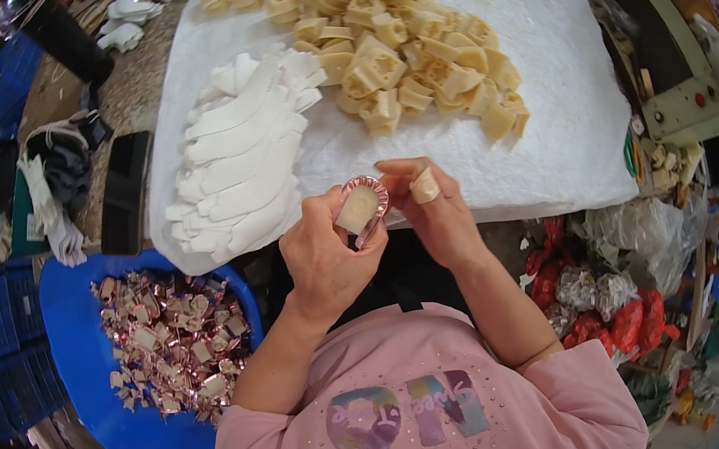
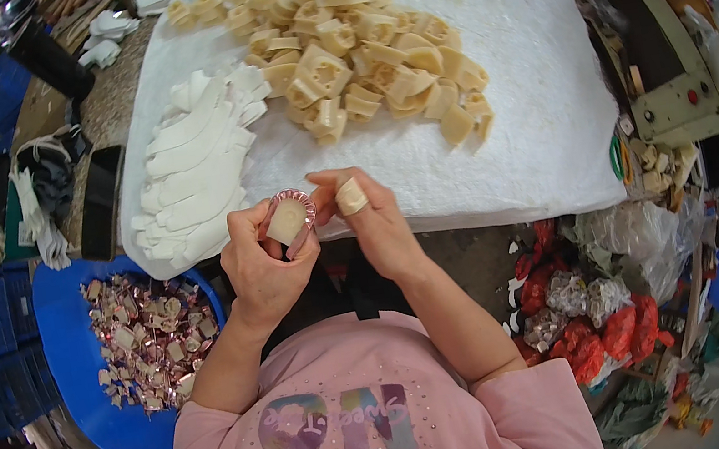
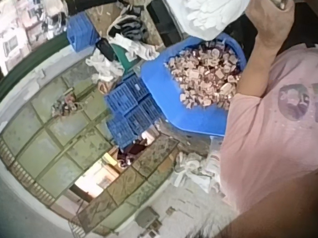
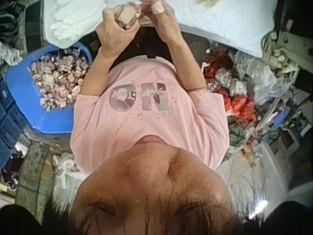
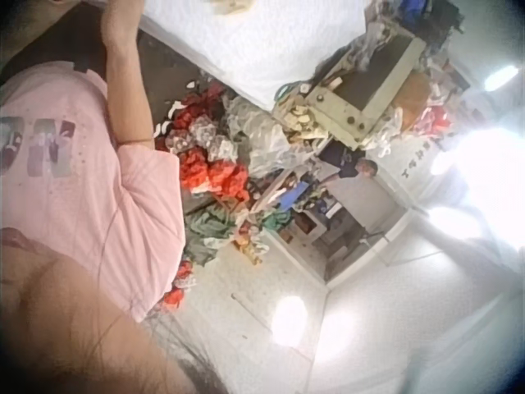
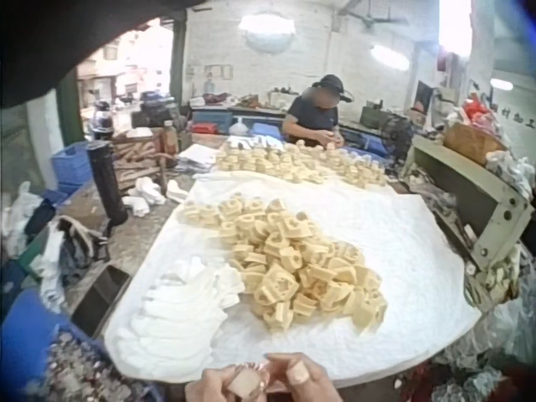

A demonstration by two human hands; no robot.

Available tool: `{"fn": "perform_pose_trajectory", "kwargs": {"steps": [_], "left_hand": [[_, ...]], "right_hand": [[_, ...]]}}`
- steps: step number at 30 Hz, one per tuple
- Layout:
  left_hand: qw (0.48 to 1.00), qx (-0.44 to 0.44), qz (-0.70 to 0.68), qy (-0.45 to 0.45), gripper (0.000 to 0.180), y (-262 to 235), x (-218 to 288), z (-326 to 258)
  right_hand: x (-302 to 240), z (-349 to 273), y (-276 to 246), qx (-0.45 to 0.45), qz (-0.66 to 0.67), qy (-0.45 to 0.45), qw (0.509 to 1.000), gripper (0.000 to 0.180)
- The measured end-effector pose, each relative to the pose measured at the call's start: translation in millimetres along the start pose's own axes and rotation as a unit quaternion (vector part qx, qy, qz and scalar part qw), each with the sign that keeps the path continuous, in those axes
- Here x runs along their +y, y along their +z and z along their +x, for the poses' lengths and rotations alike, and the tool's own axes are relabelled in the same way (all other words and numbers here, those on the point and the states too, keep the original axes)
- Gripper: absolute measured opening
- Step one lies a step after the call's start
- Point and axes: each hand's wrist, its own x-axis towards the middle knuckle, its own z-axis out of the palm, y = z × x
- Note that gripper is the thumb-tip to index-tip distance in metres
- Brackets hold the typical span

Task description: The person is manually assembling or preparing components for shoe manufacturing, possibly attaching decorative or functional pieces.

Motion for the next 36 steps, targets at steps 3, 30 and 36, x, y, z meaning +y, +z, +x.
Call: {"fn": "perform_pose_trajectory", "kwargs": {"steps": [3, 30, 36], "left_hand": [[0.998, -0.023, 0.04, -0.033, 0.044, -25.4, -8.8, -1.0], [0.98, -0.094, 0.165, 0.066, 0.043, -69.2, -38.3, 55.9], [0.972, -0.143, 0.163, 0.094, 0.044, -37.2, -42.8, 69.3]], "right_hand": [[-6.5, 13.6, 2.5, 0.003, -0.052, -0.053, 0.997, 0.037], [-40.9, 154.1, 56.3, -0.068, -0.635, -0.31, 0.704, 0.038], [-34.7, 168.6, 55.7, -0.127, -0.634, -0.256, 0.719, 0.037]]}}
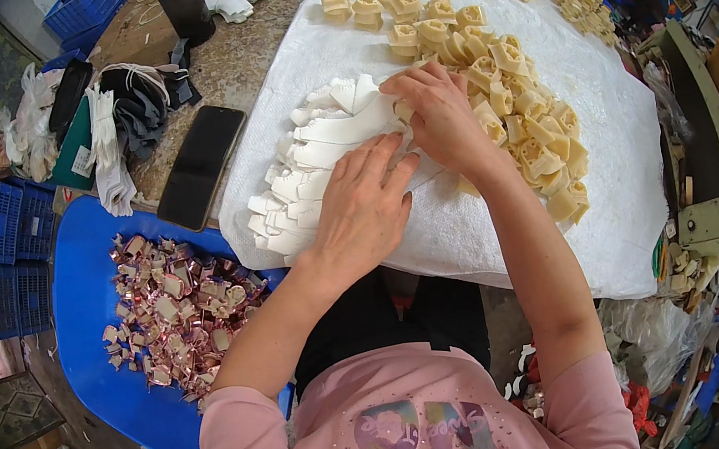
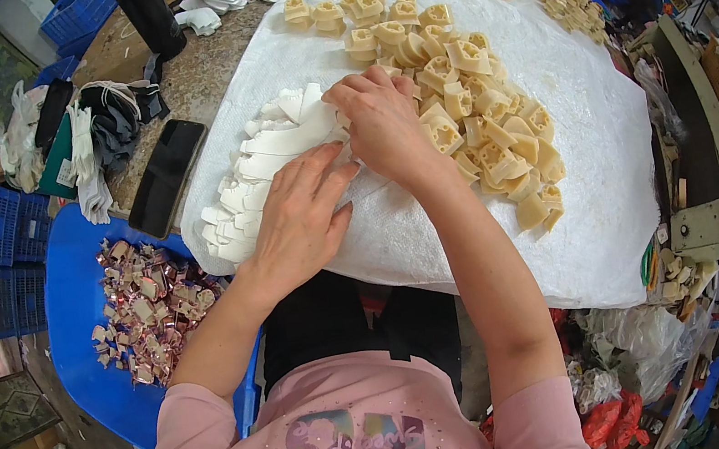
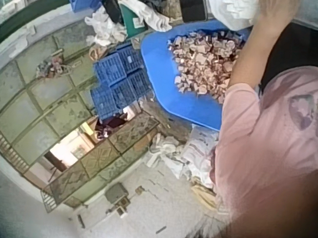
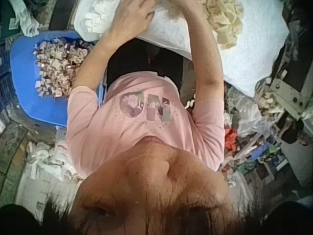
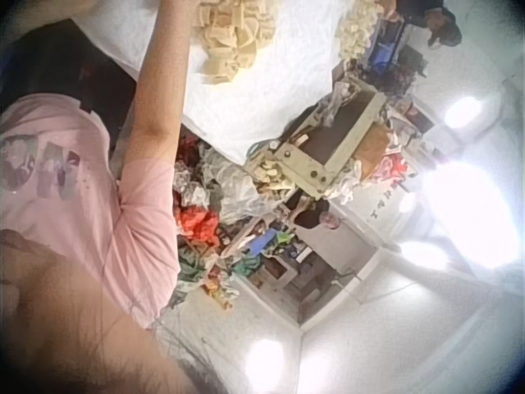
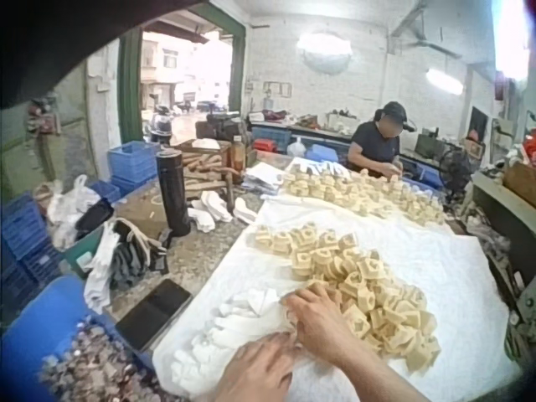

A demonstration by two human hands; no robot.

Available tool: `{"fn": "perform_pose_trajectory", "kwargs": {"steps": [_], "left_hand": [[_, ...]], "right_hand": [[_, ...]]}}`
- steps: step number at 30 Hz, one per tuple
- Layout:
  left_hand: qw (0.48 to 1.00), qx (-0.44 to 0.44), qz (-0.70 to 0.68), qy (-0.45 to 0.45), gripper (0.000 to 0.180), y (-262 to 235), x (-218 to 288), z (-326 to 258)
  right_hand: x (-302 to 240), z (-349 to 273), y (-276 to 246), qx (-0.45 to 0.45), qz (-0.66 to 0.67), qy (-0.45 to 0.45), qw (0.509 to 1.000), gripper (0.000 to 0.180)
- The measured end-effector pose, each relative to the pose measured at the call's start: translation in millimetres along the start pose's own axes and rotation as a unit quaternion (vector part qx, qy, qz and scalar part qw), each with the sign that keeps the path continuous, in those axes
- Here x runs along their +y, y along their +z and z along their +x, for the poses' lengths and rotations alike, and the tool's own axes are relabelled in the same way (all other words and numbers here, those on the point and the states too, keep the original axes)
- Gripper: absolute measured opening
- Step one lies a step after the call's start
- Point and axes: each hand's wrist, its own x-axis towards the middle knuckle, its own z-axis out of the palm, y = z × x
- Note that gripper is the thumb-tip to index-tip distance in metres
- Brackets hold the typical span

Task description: The person is manually assembling or preparing components for shoe manufacturing, possibly attaching decorative or functional pieces.

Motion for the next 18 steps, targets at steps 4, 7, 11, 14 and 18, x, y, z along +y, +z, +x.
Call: {"fn": "perform_pose_trajectory", "kwargs": {"steps": [4, 7, 11, 14, 18], "left_hand": [[0.998, -0.039, 0.054, 0.009, 0.042, 7.4, -4.3, -1.6], [0.996, -0.058, 0.065, 0.013, 0.042, 8.3, -5.3, -2.2], [0.996, -0.057, 0.069, 0.013, 0.04, 8.7, -5.6, -2.5], [0.996, -0.056, 0.068, 0.01, 0.04, 9.6, -5.5, -2.9], [0.996, -0.054, 0.07, 0.017, 0.04, 9.8, -5.0, -2.9]], "right_hand": [[4.6, -0.5, 2.9, 0.014, 0.016, -0.013, 1.0, 0.037], [1.9, -0.5, -3.2, 0.003, -0.017, -0.027, 0.999, 0.034], [4.5, 0.2, -6.7, 0.011, -0.043, -0.042, 0.998, 0.032], [5.4, 0.6, -4.3, -0.019, 0.0, -0.013, 1.0, 0.031], [8.7, -1.0, 5.2, 0.066, -0.008, 0.008, 0.998, 0.029]]}}
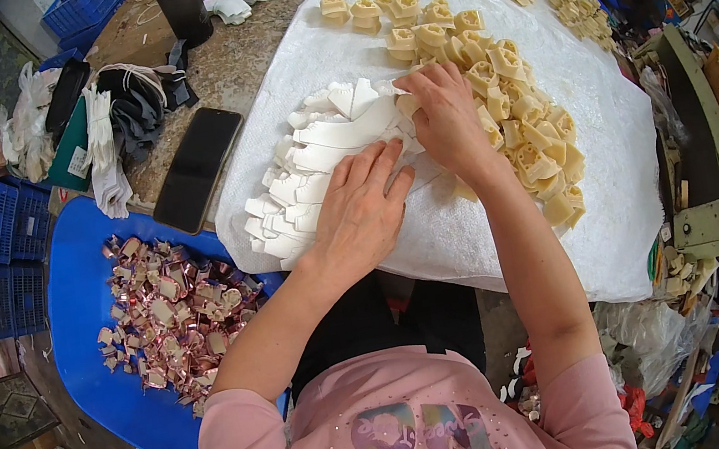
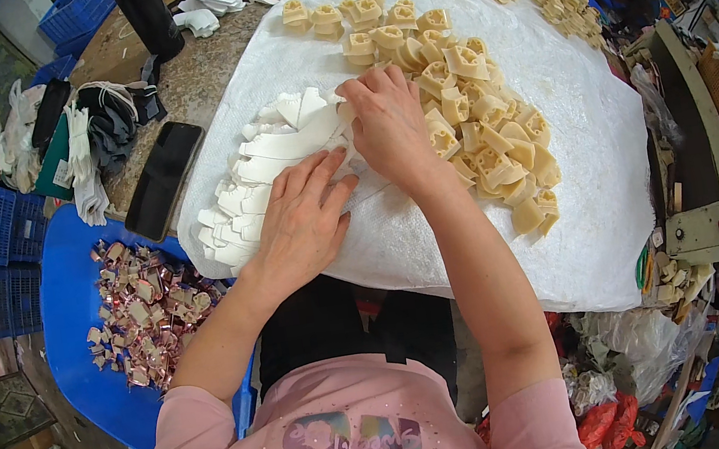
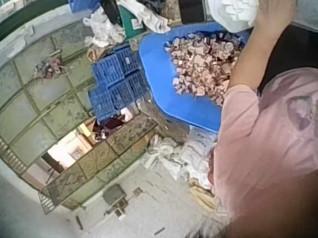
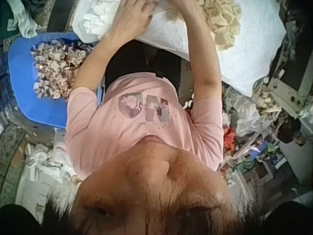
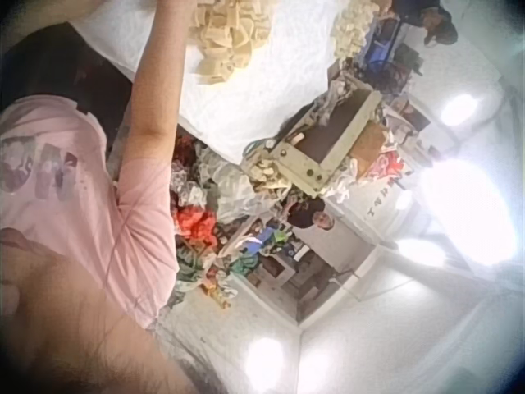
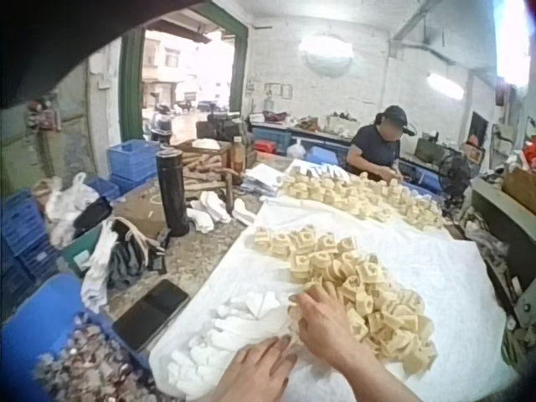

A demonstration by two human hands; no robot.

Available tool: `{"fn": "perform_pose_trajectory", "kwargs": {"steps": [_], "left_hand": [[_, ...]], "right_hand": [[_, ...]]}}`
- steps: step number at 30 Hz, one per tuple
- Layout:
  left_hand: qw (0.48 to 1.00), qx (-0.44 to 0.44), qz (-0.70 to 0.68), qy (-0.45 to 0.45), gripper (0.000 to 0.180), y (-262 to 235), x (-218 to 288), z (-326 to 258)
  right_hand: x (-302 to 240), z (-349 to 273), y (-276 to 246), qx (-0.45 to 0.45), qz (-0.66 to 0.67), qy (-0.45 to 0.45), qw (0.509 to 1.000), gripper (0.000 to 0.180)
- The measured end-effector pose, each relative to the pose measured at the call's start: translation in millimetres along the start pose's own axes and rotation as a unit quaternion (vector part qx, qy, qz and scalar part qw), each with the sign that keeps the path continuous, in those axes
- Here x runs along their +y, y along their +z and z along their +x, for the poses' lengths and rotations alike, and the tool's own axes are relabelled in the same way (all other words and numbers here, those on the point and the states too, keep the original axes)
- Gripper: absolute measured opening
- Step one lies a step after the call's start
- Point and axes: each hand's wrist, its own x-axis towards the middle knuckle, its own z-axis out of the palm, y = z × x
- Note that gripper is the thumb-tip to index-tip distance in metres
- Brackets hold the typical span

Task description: The person is manually assembling or preparing components for shoe manufacturing, possibly attaching decorative or functional pieces.

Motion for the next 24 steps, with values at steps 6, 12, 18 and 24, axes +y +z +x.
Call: {"fn": "perform_pose_trajectory", "kwargs": {"steps": [6, 12, 18, 24], "left_hand": [[1.0, -0.005, 0.012, 0.004, 0.038, 0.0, -1.5, -1.5], [0.999, -0.028, 0.031, 0.015, 0.035, -0.6, -3.1, -1.0], [0.999, -0.018, 0.03, 0.028, 0.033, 1.3, -3.2, -2.7], [0.999, -0.023, -0.029, 0.005, 0.04, -15.4, 5.7, -5.6]], "right_hand": [[-12.8, 5.7, -4.8, 0.007, -0.047, -0.02, 0.999, 0.02], [-28.4, 10.5, -11.6, 0.018, -0.079, -0.031, 0.996, 0.018], [-56.1, 27.9, -60.4, 0.038, 0.514, 0.186, 0.837, 0.023], [-50.7, -11.8, -86.7, 0.145, 0.717, 0.135, 0.668, 0.022]]}}
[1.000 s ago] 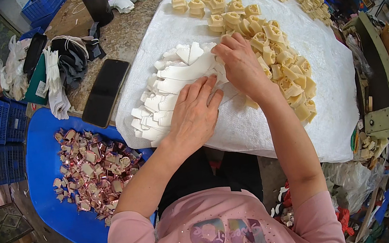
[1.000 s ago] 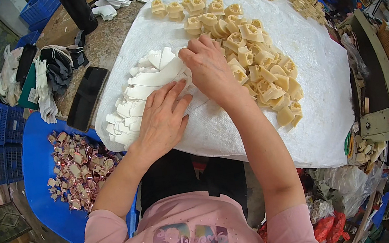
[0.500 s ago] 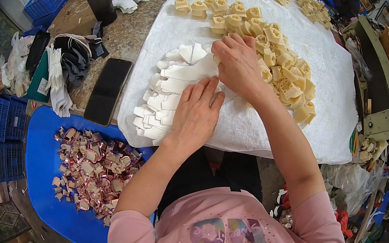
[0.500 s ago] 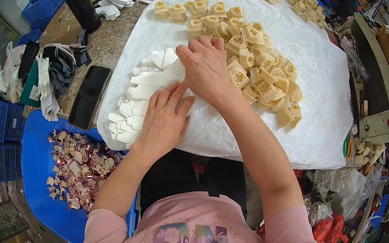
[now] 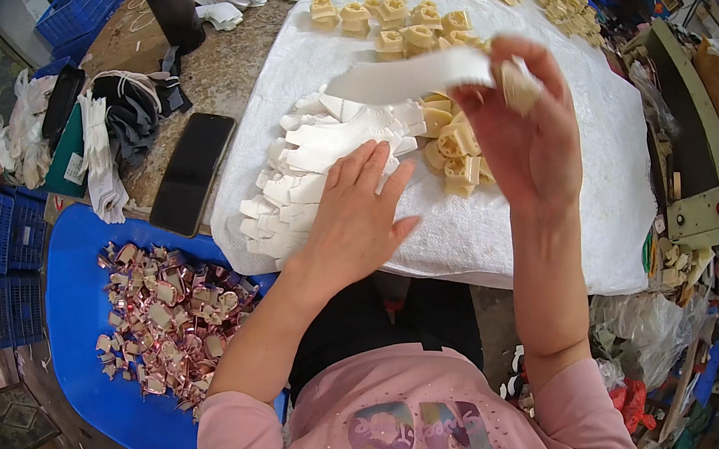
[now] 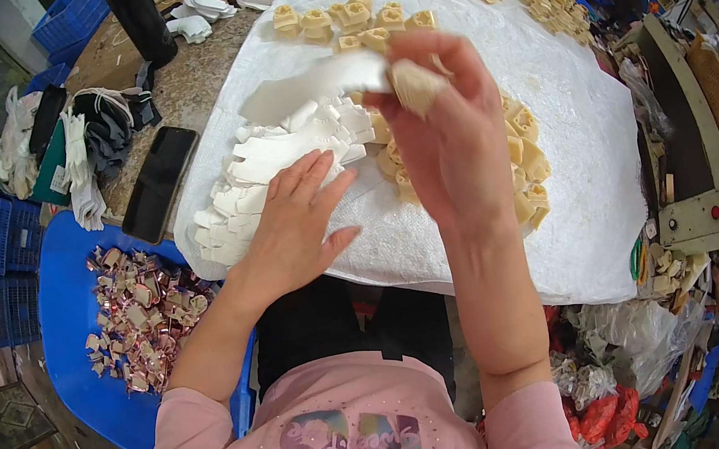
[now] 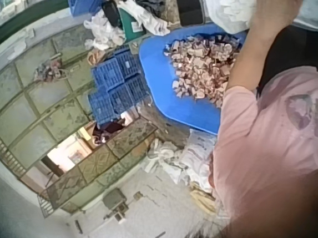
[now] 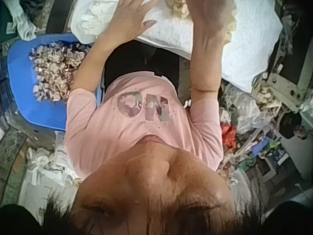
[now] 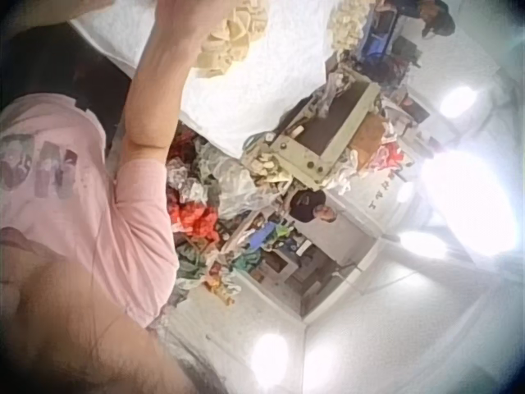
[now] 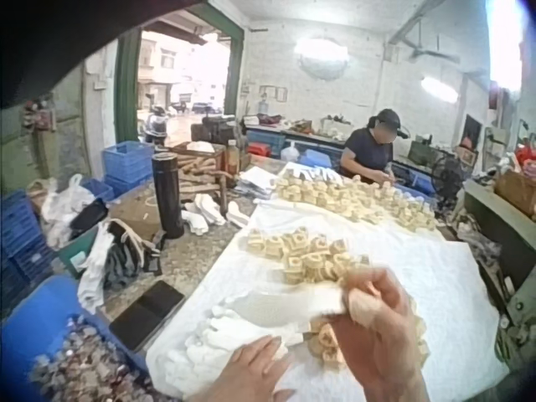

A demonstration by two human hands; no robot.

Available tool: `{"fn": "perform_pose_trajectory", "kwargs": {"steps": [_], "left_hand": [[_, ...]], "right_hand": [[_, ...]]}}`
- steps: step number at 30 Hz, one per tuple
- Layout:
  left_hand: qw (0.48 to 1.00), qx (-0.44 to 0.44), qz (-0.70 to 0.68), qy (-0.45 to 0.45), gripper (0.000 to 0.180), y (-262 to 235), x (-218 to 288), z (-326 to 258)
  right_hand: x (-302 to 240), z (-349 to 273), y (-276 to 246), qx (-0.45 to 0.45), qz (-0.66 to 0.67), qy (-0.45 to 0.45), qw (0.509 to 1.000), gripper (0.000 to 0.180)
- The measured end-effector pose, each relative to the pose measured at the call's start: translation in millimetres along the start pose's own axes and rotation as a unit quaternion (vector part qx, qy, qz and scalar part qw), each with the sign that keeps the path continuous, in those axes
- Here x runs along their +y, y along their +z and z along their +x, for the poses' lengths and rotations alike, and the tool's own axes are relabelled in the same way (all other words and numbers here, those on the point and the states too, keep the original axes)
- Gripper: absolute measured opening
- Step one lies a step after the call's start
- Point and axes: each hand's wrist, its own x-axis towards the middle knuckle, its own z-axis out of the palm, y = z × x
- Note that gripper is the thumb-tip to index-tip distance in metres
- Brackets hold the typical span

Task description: The person is manually assembling or preparing components for shoe manufacturing, possibly attaching decorative or functional pieces.

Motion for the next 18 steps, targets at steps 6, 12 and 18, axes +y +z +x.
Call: {"fn": "perform_pose_trajectory", "kwargs": {"steps": [6, 12, 18], "left_hand": [[0.884, -0.011, -0.461, -0.076, 0.048, -5.9, 17.8, -12.4], [0.659, 0.022, -0.685, -0.311, 0.038, 23.5, 45.5, -23.2], [0.589, 0.037, -0.736, -0.333, 0.037, 37.8, 50.1, -22.0]], "right_hand": [[22.9, -88.4, -48.1, 0.05, -0.1, 0.113, 0.987, 0.015], [25.0, -123.5, -83.0, 0.036, -0.221, 0.196, 0.955, 0.023], [36.3, -103.6, -105.3, 0.082, -0.622, -0.111, 0.771, 0.043]]}}
